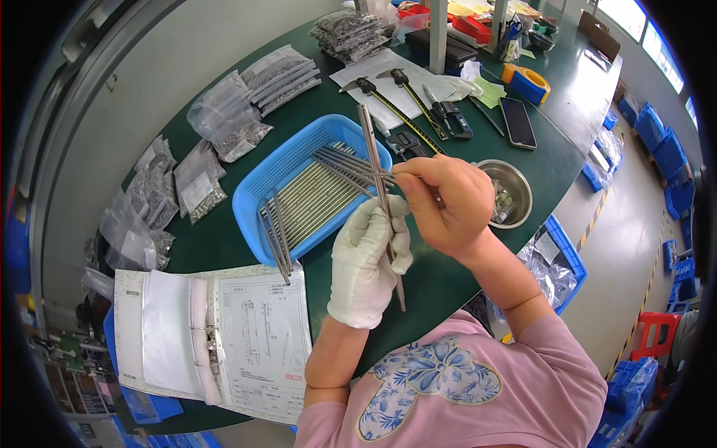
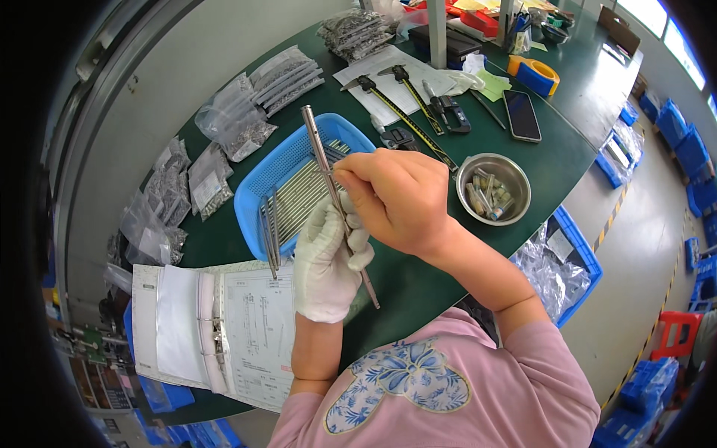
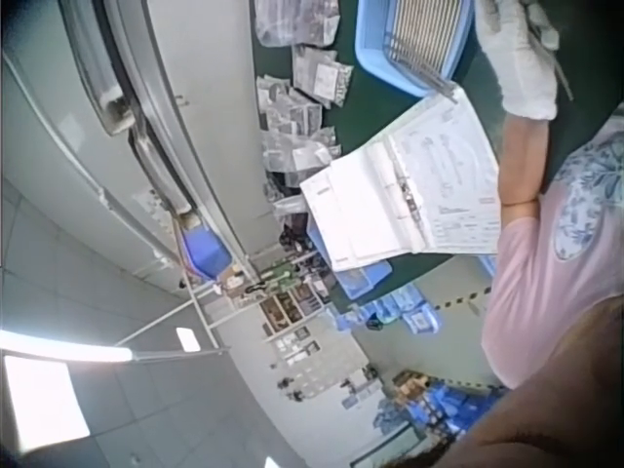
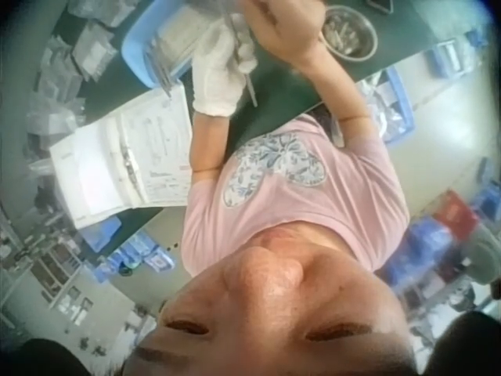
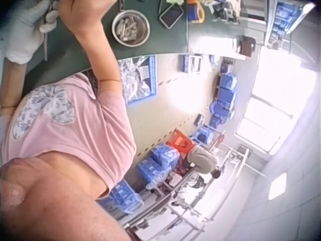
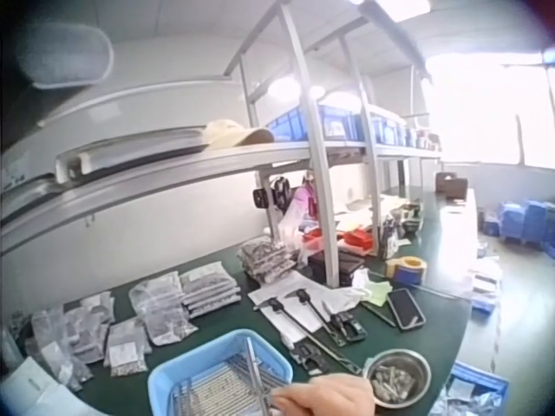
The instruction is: The worker is assembling hardware by inserting small pins into metal tubes at a manufacturing workstation.
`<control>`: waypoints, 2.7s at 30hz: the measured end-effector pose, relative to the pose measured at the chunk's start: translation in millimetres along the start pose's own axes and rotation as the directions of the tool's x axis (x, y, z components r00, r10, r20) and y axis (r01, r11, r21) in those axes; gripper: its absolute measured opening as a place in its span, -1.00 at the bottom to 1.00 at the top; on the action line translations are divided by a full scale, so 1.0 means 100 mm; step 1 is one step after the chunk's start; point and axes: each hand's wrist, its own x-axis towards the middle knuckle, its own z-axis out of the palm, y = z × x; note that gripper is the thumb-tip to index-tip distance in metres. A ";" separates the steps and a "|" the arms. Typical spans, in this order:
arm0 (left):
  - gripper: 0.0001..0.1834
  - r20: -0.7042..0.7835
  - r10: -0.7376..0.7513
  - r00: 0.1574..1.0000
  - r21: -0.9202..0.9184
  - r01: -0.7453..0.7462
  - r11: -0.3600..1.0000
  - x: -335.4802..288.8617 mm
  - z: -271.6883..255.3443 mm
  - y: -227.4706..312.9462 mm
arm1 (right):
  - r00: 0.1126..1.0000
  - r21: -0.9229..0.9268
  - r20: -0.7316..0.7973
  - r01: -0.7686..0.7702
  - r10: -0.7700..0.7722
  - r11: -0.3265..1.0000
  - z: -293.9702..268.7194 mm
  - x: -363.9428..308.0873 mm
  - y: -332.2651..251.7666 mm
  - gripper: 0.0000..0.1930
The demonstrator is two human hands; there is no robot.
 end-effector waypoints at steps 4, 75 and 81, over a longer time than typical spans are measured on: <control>-0.78 0.001 -0.003 1.000 -0.012 0.003 1.000 0.00 -0.02 0.00 | 0.998 -0.010 -0.060 -0.008 0.008 1.000 -0.02 -0.02 -0.01 -0.89; -0.74 -0.638 0.286 0.715 0.390 0.620 -0.681 0.65 -1.16 0.94 | 0.825 0.298 -0.003 -0.538 0.565 0.788 0.14 -0.87 0.64 -0.95; -0.77 -0.515 0.258 0.817 0.313 0.460 -0.831 0.85 -1.08 0.85 | 0.820 0.313 -0.004 -0.542 0.572 0.780 0.11 -0.87 0.65 -0.95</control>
